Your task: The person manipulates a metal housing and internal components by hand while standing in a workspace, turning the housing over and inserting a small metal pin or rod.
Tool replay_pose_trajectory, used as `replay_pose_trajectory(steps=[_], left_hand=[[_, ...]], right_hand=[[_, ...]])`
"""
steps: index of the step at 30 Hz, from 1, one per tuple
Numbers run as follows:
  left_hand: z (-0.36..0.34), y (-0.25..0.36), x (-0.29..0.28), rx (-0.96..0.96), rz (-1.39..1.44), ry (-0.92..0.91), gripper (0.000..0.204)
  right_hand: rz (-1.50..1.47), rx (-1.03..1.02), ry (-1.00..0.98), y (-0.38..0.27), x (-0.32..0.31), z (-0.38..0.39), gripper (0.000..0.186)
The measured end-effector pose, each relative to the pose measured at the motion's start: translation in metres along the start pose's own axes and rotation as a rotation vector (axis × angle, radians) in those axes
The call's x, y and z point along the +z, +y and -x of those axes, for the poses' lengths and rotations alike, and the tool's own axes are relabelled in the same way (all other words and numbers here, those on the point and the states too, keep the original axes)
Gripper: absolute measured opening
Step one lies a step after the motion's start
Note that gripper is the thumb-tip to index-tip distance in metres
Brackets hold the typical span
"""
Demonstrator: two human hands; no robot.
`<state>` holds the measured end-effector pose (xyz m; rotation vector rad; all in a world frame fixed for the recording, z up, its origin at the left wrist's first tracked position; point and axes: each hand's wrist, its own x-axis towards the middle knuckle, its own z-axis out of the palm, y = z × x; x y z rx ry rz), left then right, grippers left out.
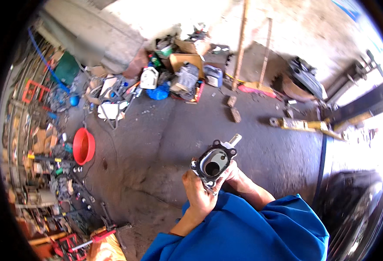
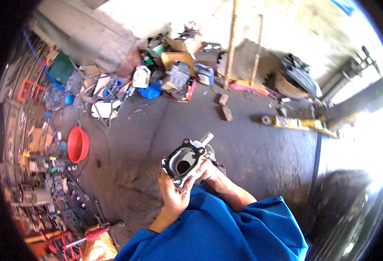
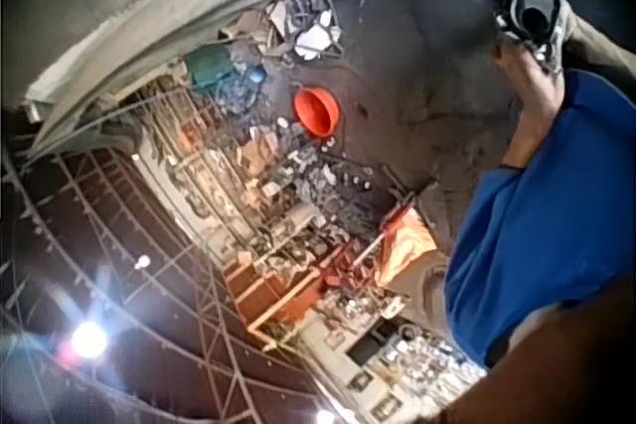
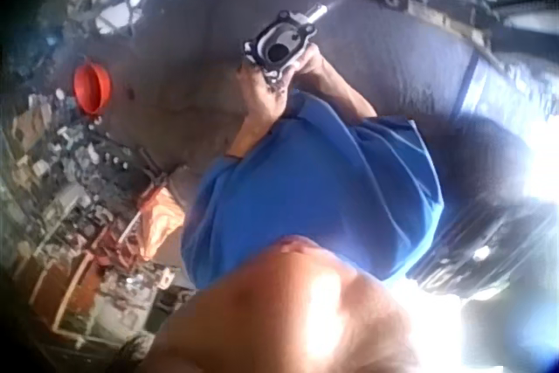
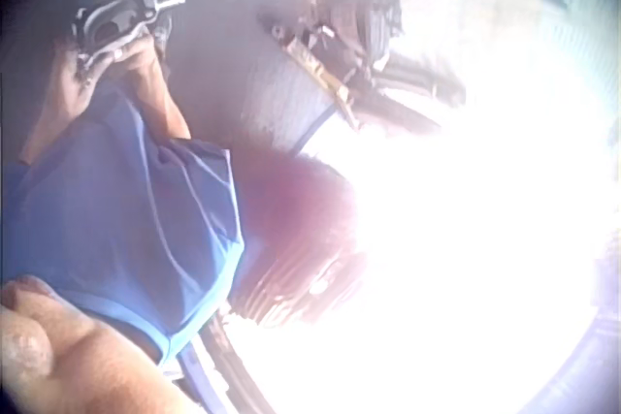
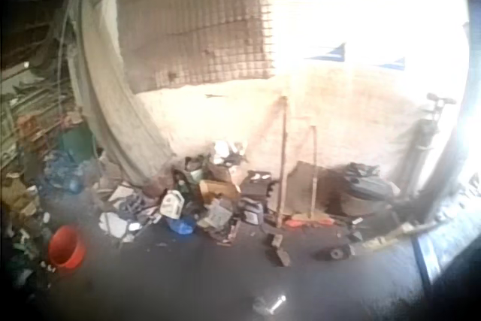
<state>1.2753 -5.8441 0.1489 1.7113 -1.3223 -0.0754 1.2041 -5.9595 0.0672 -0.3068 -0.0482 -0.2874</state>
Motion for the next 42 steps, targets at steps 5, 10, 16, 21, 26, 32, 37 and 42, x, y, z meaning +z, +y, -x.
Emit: replay_pose_trajectory(steps=[5, 10, 16, 21, 26, 32, 37, 42], left_hand=[[-0.104, -0.057, 0.012, -0.398, 0.408, 0.129, 0.058], [-0.194, -0.118, 0.025, -0.366, 0.804, -0.134, 0.072], [-0.283, -0.184, 0.072, -0.612, 0.817, -0.168, 0.043], [-0.382, -0.221, 0.12, -0.663, 0.866, -0.287, 0.036], [-0.474, -0.282, 0.168, -0.648, 0.996, -0.431, 0.047], [-0.571, -0.306, 0.179, -0.586, 1.124, -0.568, 0.068], [-0.57, -0.365, 0.189, -0.586, 0.986, -0.348, 0.046], [-0.607, -0.369, 0.185, -0.918, 0.804, 0.166, 0.039]], right_hand=[[0.054, 0.125, -0.071, -0.073, -0.017, -0.115, 0.051], [-0.043, 0.164, -0.069, -0.151, -0.047, -0.189, 0.055], [-0.04, 0.082, 0.076, -0.215, -0.098, -0.239, 0.057], [0.014, -0.078, 0.275, -0.274, -0.142, -0.276, 0.066], [0.048, -0.264, 0.396, -0.338, -0.151, -0.335, 0.065], [-0.001, -0.31, 0.282, -0.402, -0.155, -0.409, 0.051], [0.373, -0.154, 0.361, -0.418, -0.191, -0.472, 0.061], [0.451, 0.122, 0.591, -0.424, -0.195, -0.534, 0.085]])
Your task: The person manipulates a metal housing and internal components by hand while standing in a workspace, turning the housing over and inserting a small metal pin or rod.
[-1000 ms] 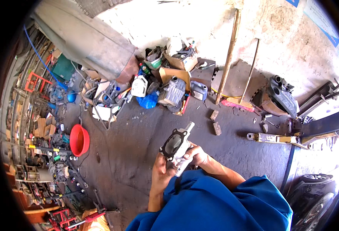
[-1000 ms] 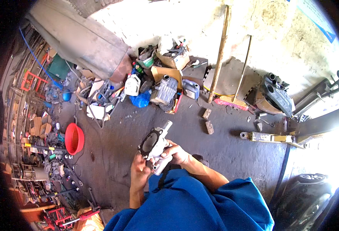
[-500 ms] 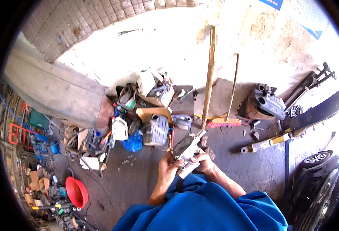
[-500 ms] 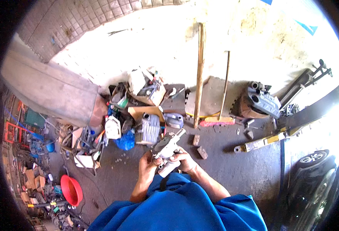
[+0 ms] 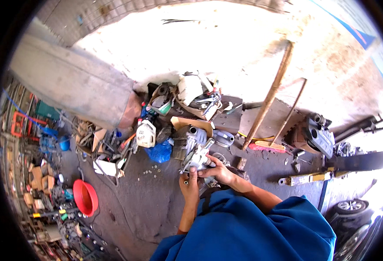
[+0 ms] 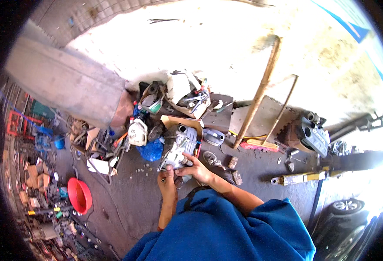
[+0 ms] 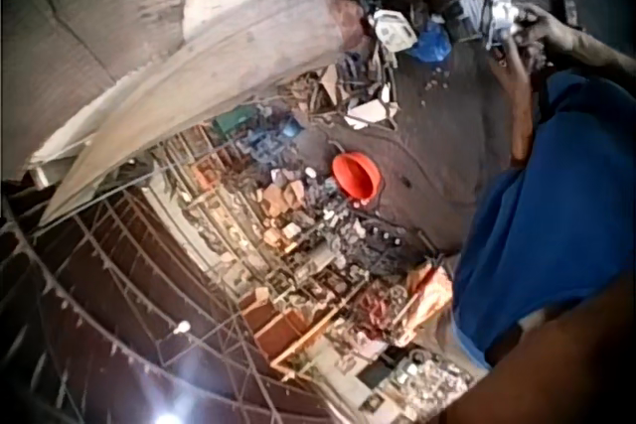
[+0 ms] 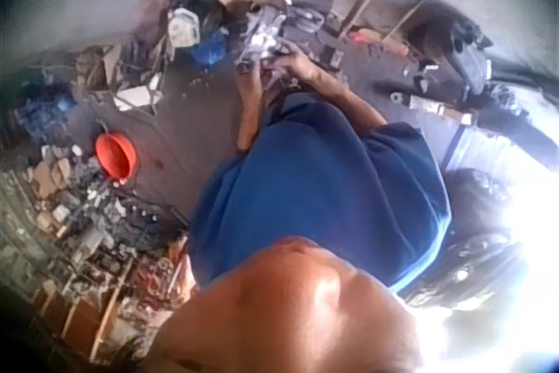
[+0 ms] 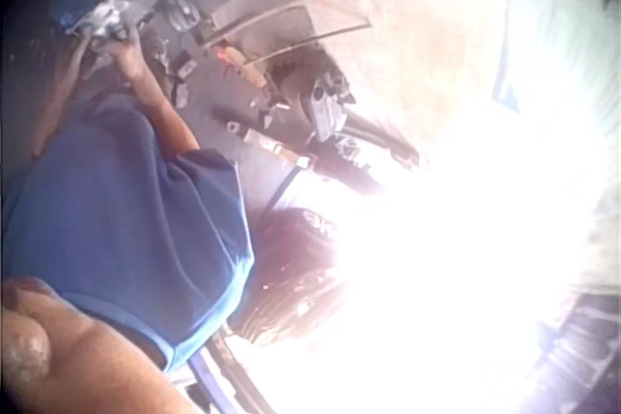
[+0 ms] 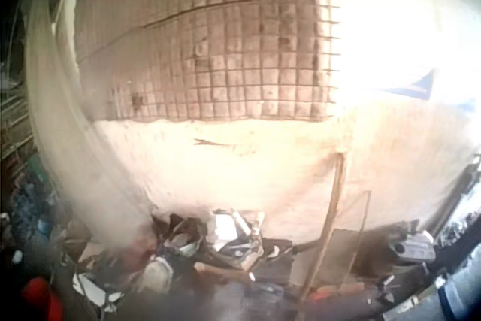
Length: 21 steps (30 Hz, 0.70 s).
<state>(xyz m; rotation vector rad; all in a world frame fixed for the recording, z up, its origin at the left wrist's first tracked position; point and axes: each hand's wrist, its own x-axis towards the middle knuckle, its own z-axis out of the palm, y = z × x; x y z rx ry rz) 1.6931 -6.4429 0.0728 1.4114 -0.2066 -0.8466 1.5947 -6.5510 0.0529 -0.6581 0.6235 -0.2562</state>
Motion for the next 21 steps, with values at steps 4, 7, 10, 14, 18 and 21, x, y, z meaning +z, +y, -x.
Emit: replay_pose_trajectory(steps=[4, 7, 10, 14, 18, 21], left_hand=[[-0.028, 0.015, -0.007, 0.115, -0.051, 0.045, 0.047], [-0.054, 0.011, -0.007, 0.135, -0.15, 0.091, 0.051], [-0.08, 0.016, 0.022, 0.127, -0.101, 0.145, 0.056], [-0.107, 0.01, 0.053, 0.158, -0.268, 0.126, 0.06], [-0.131, 0.007, 0.076, 0.121, -0.225, 0.147, 0.062], [-0.14, 0.014, 0.101, 0.144, -0.276, 0.207, 0.06]], right_hand=[[0.049, 0.1, -0.056, -0.024, 0.02, -0.04, 0.082], [0.089, 0.048, -0.098, -0.043, 0.02, -0.063, 0.08], [0.026, 0.05, -0.104, -0.052, -0.005, -0.091, 0.078], [-0.063, 0.012, -0.088, -0.088, -0.027, -0.092, 0.074], [-0.11, -0.006, -0.103, -0.13, -0.033, -0.102, 0.068], [-0.245, -0.002, -0.184, -0.122, -0.053, -0.125, 0.069]])
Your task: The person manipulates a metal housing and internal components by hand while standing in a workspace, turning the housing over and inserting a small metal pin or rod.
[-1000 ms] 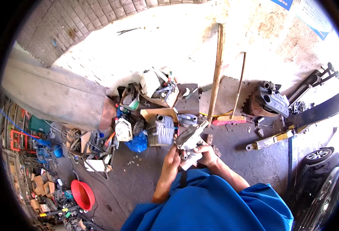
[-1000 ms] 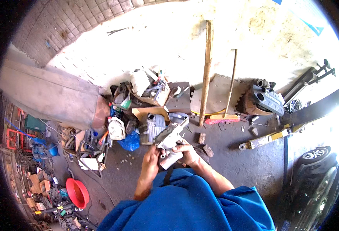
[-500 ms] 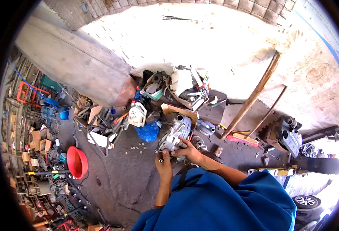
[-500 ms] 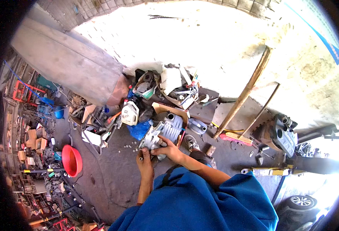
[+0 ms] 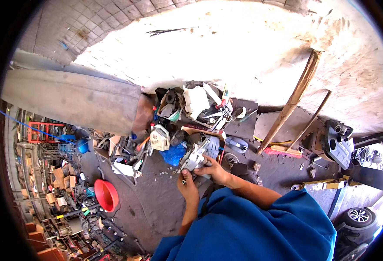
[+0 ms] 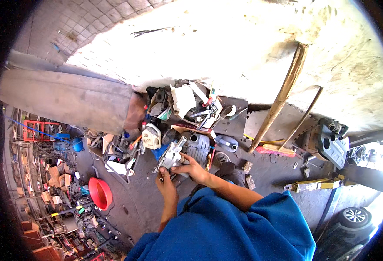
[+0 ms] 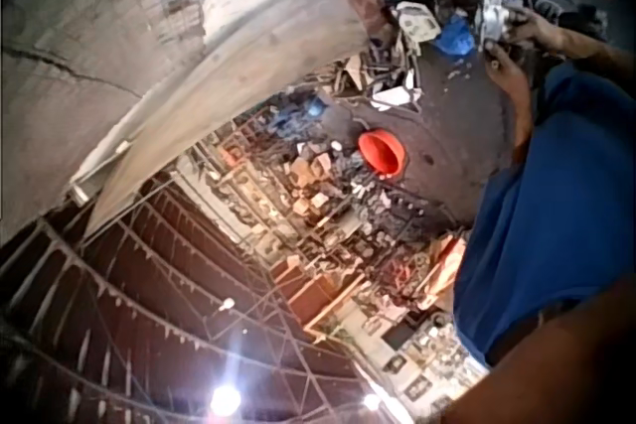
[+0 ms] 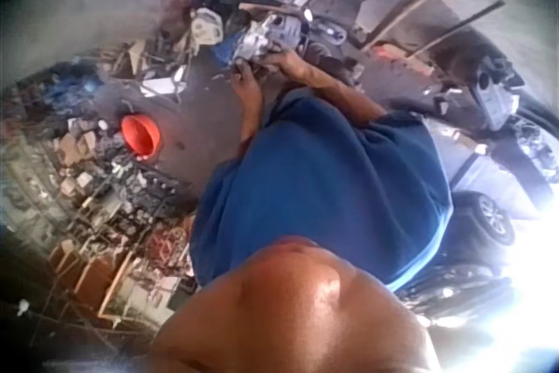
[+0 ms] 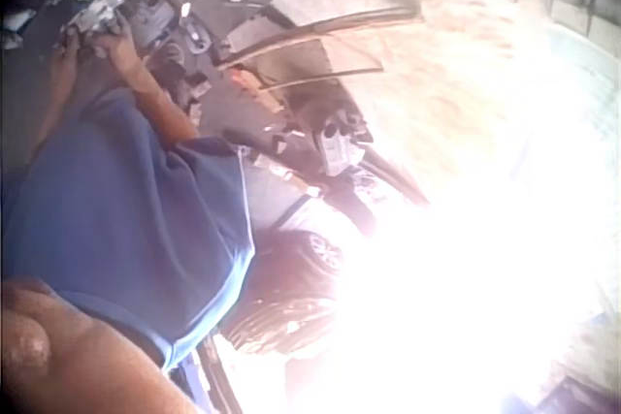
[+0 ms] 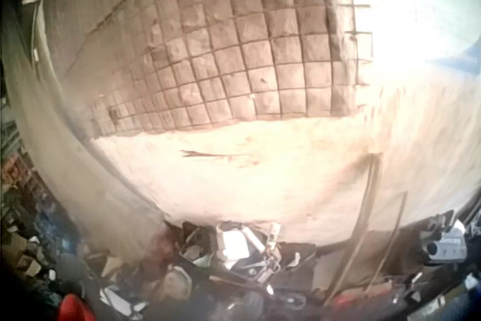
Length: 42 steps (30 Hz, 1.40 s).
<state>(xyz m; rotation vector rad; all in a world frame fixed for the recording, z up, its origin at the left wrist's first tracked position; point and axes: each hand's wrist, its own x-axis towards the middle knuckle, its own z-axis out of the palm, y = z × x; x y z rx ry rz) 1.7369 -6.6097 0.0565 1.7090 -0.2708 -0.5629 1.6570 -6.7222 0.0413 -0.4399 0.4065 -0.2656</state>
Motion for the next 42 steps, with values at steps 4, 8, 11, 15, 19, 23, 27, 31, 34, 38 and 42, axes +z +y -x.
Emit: replay_pose_trajectory(steps=[4, 8, 11, 15, 19, 23, 27, 31, 34, 38, 42], left_hand=[[-0.005, 0.024, 0.015, -0.011, -0.14, 0.04, 0.06], [-0.014, 0.03, 0.021, 0.004, -0.104, 0.034, 0.053], [-0.021, 0.029, 0.016, -0.013, -0.022, -0.014, 0.05], [-0.027, 0.033, -0.004, -0.138, 0.073, -0.001, 0.048], [-0.029, 0.027, -0.008, 0.047, 0.004, 0.054, 0.047], [-0.031, 0.022, -0.006, 0.109, 0.08, 0.143, 0.043], [-0.035, 0.031, -0.015, 0.157, 0.063, 0.076, 0.04], [-0.041, 0.027, -0.029, 0.21, -0.086, -0.037, 0.037], [-0.042, 0.035, -0.032, 0.186, -0.12, -0.065, 0.033], [-0.042, 0.029, -0.032, 0.121, 0.091, -0.017, 0.025], [-0.038, 0.031, -0.031, 0.073, 0.213, 0.083, 0.027]], right_hand=[[-0.06, 0.021, -0.037, -0.005, -0.014, -0.018, 0.069], [-0.073, 0.054, -0.017, -0.006, -0.015, -0.034, 0.07], [0.067, 0.036, -0.032, -0.006, -0.013, -0.045, 0.074], [0.146, 0.035, -0.065, 0.011, -0.013, -0.06, 0.075], [0.087, 0.028, -0.108, 0.014, -0.002, -0.067, 0.07], [0.148, -0.031, -0.083, 0.009, 0.02, -0.068, 0.069], [0.135, -0.007, -0.022, -0.003, 0.036, -0.061, 0.069], [-0.023, -0.045, -0.052, 0.007, 0.029, -0.067, 0.055], [0.02, -0.071, -0.044, 0.008, 0.034, -0.067, 0.052], [0.193, -0.085, -0.016, 0.005, 0.043, -0.063, 0.057], [0.464, -0.073, 0.026, 0.006, 0.047, -0.06, 0.065]])
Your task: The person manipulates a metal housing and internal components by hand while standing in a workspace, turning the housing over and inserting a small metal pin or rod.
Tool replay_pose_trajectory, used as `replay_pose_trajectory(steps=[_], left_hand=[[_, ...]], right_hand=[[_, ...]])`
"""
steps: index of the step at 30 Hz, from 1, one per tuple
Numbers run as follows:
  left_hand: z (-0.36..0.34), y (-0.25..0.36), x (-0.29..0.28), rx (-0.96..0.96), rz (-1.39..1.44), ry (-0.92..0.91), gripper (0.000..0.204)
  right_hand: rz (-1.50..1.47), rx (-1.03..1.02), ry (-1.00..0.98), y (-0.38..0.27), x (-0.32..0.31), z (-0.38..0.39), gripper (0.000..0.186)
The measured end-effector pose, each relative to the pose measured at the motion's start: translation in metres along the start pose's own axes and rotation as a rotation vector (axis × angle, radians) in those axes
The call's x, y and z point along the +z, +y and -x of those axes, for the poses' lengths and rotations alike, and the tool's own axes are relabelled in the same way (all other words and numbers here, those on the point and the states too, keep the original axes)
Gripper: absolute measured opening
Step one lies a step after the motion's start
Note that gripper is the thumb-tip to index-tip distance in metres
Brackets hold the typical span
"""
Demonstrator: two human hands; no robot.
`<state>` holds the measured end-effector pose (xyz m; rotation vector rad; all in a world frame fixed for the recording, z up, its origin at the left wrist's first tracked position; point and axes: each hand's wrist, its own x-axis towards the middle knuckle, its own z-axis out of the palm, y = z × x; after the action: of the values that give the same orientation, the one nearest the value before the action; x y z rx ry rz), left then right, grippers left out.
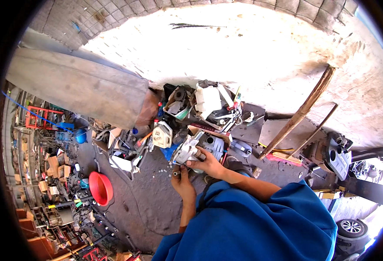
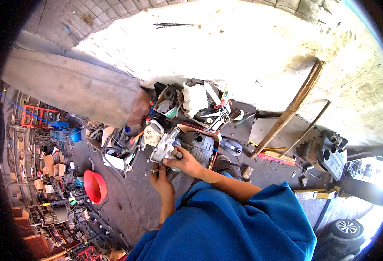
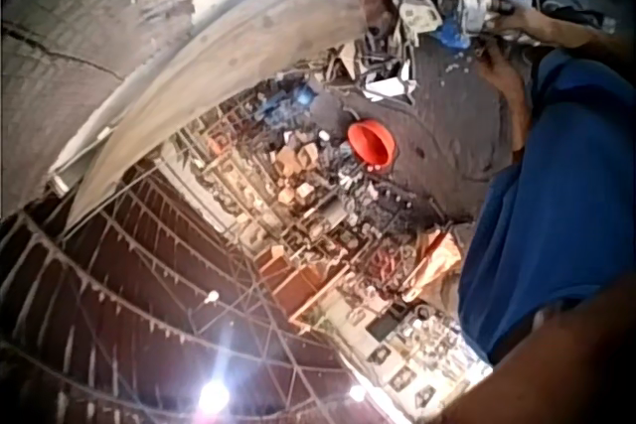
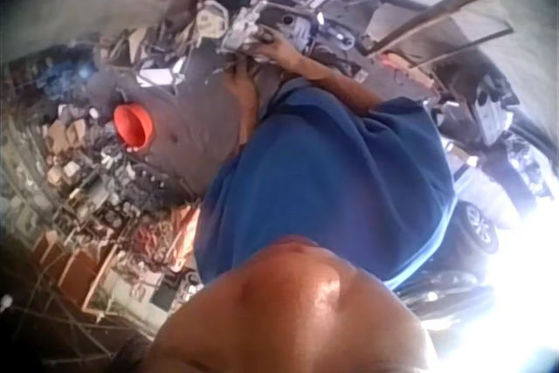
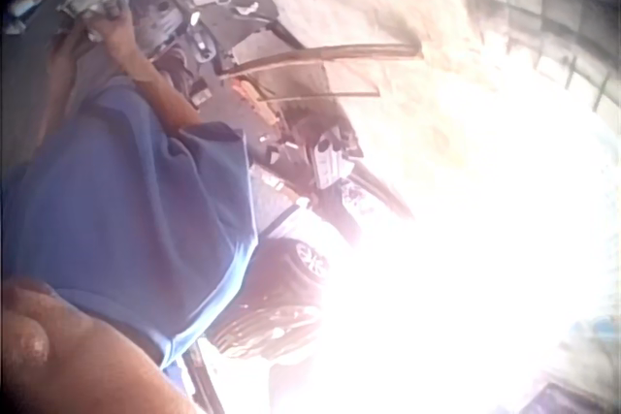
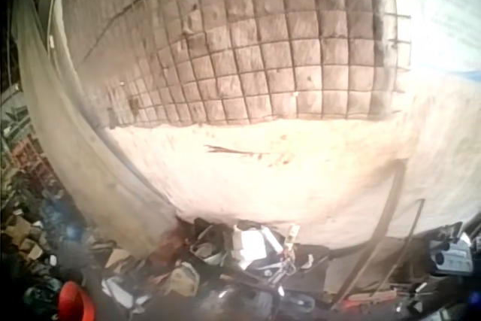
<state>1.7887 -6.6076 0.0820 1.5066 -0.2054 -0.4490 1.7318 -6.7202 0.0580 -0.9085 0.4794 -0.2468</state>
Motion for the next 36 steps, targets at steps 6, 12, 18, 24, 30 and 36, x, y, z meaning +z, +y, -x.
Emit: replay_pose_trajectory(steps=[6, 12, 18, 24, 30, 36], left_hand=[[0.0, 0.003, -0.01, 0.055, -0.11, -0.012, 0.025], [-0.001, -0.017, -0.021, -0.14, 0.118, 0.064, 0.027], [0.002, -0.018, -0.024, -0.248, 0.125, 0.116, 0.029], [0.005, -0.039, -0.043, -0.357, 0.195, 0.141, 0.031], [0.011, -0.035, -0.055, -0.416, 0.183, 0.202, 0.032], [0.028, -0.033, -0.061, -0.412, 0.115, 0.206, 0.035]], right_hand=[[0.439, -0.138, 0.046, -0.003, 0.002, 0.009, 0.079], [0.859, -0.03, -0.051, -0.029, 0.003, 0.015, 0.069], [0.981, -0.194, -0.197, -0.013, -0.017, 0.013, 0.076], [0.473, -0.295, -0.453, 0.019, -0.068, -0.008, 0.076], [-0.137, 0.174, 0.65, 0.147, -0.191, -0.1, 0.032], [-0.002, 0.417, 1.17, 0.236, -0.324, -0.195, 0.05]])
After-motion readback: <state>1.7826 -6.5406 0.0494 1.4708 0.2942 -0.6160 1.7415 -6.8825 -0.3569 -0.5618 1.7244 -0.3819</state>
